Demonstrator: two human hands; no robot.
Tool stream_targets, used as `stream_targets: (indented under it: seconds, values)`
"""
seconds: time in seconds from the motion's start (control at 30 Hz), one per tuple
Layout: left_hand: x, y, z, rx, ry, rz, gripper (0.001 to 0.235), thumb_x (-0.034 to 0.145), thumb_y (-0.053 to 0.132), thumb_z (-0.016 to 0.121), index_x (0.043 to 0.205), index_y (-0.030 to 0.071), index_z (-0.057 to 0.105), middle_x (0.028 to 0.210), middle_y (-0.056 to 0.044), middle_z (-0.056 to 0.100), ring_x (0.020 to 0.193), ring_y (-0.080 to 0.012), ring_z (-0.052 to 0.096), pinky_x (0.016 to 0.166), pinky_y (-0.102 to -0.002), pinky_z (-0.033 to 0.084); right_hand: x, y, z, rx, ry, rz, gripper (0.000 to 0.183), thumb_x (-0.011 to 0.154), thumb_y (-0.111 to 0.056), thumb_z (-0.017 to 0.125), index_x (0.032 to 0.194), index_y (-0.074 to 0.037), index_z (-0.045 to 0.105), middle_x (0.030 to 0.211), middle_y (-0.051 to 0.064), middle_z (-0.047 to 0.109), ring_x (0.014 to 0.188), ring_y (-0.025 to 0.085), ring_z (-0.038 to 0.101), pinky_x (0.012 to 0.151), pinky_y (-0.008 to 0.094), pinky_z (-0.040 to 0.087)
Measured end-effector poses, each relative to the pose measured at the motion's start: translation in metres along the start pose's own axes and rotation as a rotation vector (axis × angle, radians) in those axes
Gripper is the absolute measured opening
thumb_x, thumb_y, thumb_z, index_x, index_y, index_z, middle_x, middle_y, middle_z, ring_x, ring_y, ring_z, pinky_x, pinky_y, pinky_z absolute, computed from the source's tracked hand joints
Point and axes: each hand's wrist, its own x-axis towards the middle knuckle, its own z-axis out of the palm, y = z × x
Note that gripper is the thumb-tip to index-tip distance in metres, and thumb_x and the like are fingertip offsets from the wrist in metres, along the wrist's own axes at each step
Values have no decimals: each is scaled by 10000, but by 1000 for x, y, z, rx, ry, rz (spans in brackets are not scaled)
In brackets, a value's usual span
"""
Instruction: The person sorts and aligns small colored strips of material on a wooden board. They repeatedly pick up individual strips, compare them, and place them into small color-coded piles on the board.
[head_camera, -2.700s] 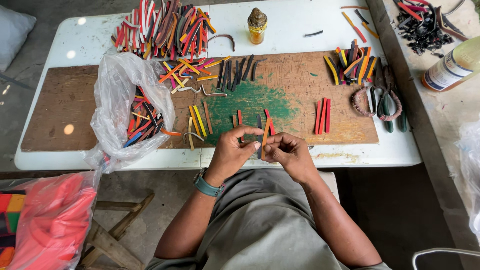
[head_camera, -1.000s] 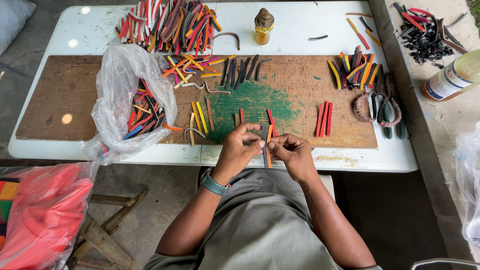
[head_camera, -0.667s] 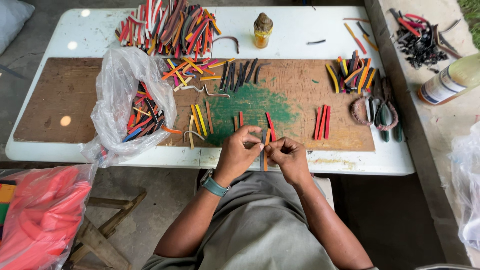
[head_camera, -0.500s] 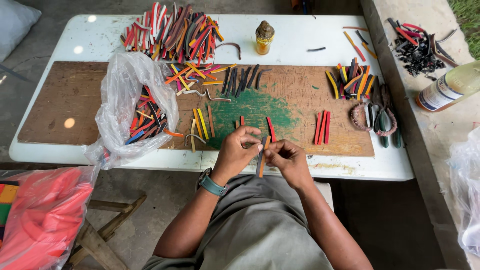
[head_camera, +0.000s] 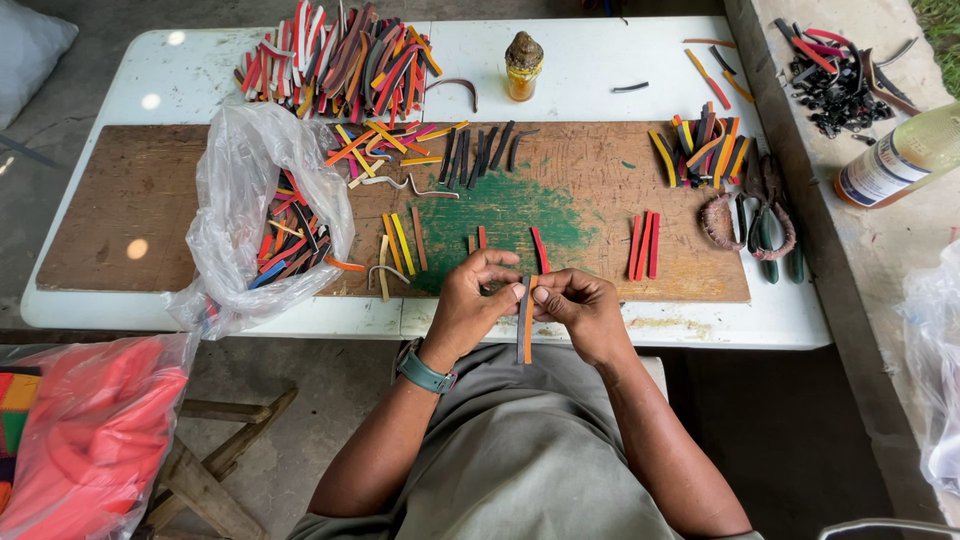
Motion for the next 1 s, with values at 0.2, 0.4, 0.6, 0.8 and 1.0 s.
stream_targets:
  seconds: [0.2,0.4,0.6,0.8,1.0]
  values:
    - [2,-3,1,37,42,59,331,890,38,734,1193,-1,604,977,-113,761,884,-137,737,732,-273,623,0,4,0,38,-9,-46,181,932,-109,734,1039,36,713,875,119,755,783,162,740,746,321,647]
    - [1,-6,4,123,68,97,302,892,48,748,1156,-5,613,982,-121,773,889,-138,735,742,-256,587,0,5,-1,17,0,-22,187,918,-101,744,1043,35,720,873,111,757,772,154,726,741,316,637]
    - [-1,-4,4,142,74,55,303,878,65,746,1143,1,614,972,-115,774,873,-137,752,727,-256,610,-2,5,1,-21,7,-19,186,927,-110,738,1043,34,720,874,112,752,775,153,727,742,317,640]
    - [-5,-8,13,240,106,144,232,878,46,755,1070,-10,637,931,-118,790,862,-127,768,728,-264,623,-3,16,5,-245,68,-167,155,1011,-125,686,1041,26,703,856,66,709,755,106,639,691,266,559]
    - [1,6,5,174,14,130,342,891,65,718,1202,14,586,891,-97,758,824,-124,722,714,-269,587,-11,3,12,-265,85,-221,150,1001,-137,673,1031,7,699,831,50,713,752,97,643,676,256,566]
